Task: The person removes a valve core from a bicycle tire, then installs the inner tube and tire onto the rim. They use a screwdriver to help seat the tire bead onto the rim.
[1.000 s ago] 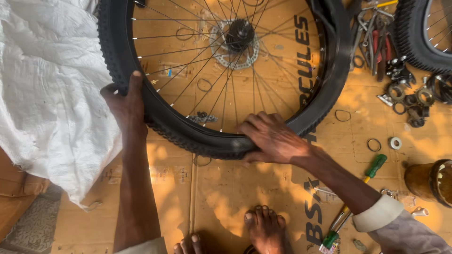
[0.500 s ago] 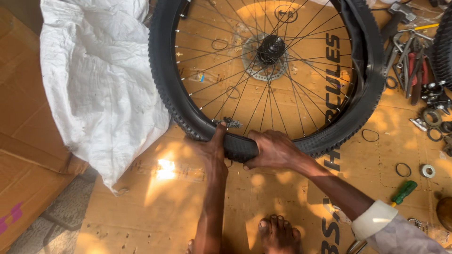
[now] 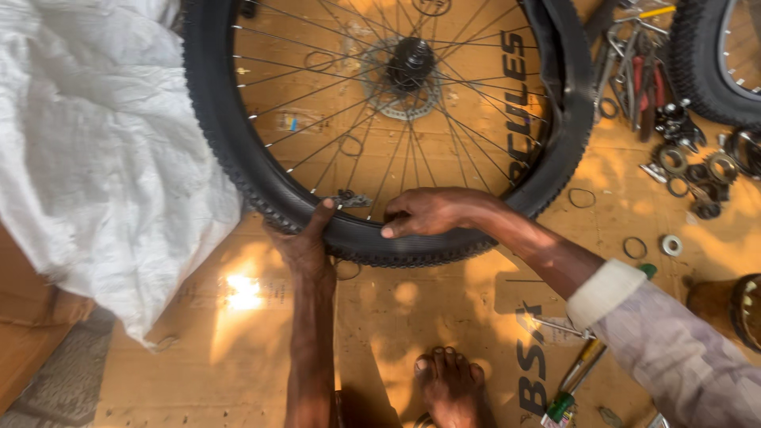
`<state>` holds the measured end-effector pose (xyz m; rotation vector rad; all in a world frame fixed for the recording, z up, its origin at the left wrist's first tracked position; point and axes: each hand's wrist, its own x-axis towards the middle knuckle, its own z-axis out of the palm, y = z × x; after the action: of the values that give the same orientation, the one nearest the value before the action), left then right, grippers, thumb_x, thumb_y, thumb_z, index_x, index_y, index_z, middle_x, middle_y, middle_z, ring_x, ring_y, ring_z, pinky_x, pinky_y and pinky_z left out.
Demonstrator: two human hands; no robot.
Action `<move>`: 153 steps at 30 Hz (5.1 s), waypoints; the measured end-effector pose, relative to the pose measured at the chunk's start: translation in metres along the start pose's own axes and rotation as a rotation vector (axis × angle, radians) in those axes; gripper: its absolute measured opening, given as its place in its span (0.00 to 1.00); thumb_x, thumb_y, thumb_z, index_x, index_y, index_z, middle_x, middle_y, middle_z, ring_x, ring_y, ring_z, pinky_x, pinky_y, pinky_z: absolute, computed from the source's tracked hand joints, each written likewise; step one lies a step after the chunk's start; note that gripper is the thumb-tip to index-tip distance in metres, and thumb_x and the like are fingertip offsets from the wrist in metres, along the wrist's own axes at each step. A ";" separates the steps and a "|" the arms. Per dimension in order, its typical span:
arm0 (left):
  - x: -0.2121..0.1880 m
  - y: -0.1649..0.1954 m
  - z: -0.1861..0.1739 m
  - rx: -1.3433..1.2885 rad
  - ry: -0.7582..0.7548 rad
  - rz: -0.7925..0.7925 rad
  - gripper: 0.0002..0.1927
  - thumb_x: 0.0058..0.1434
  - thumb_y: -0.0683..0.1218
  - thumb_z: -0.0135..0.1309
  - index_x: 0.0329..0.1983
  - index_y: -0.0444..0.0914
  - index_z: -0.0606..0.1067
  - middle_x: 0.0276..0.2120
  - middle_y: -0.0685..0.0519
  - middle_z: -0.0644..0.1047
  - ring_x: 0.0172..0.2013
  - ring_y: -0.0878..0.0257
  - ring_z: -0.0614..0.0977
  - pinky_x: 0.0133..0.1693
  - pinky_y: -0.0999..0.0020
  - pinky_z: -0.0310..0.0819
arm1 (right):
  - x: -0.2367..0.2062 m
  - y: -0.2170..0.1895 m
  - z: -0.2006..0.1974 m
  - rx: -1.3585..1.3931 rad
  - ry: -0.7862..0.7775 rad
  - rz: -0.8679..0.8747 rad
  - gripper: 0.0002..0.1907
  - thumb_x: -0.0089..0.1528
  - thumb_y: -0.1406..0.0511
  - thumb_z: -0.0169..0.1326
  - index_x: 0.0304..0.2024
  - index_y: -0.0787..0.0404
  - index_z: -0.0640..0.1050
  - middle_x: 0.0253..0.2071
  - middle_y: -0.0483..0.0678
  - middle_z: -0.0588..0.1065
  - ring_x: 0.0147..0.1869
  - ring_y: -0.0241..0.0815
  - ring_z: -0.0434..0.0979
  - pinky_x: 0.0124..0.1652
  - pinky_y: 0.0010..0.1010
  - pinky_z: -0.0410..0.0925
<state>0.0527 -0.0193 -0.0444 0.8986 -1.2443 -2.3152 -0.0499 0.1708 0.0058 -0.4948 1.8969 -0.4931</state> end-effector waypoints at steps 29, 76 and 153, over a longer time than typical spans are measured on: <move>0.043 0.024 -0.001 0.141 0.074 0.027 0.34 0.51 0.39 0.70 0.60 0.33 0.69 0.45 0.49 0.77 0.44 0.56 0.79 0.47 0.63 0.77 | 0.034 -0.049 0.046 0.076 0.442 -0.047 0.22 0.62 0.56 0.59 0.52 0.64 0.76 0.47 0.55 0.78 0.51 0.52 0.79 0.51 0.45 0.68; 0.022 0.021 -0.002 -0.173 -0.144 -0.046 0.31 0.54 0.45 0.69 0.58 0.37 0.70 0.42 0.53 0.75 0.44 0.58 0.76 0.48 0.60 0.73 | 0.043 -0.036 0.046 0.269 0.351 0.054 0.24 0.59 0.62 0.61 0.56 0.65 0.74 0.50 0.55 0.79 0.55 0.49 0.79 0.54 0.40 0.68; 0.008 0.031 0.051 1.854 -1.253 0.064 0.37 0.26 0.56 0.78 0.42 0.43 0.79 0.36 0.53 0.83 0.46 0.53 0.82 0.63 0.44 0.52 | -0.035 0.013 0.019 -0.043 0.081 -0.025 0.34 0.39 0.54 0.73 0.45 0.62 0.82 0.37 0.50 0.83 0.41 0.48 0.84 0.40 0.39 0.73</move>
<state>0.0121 -0.0102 -0.0003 -0.6245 -3.7469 -0.7685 -0.0220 0.1989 0.0183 -0.5346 1.9845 -0.4961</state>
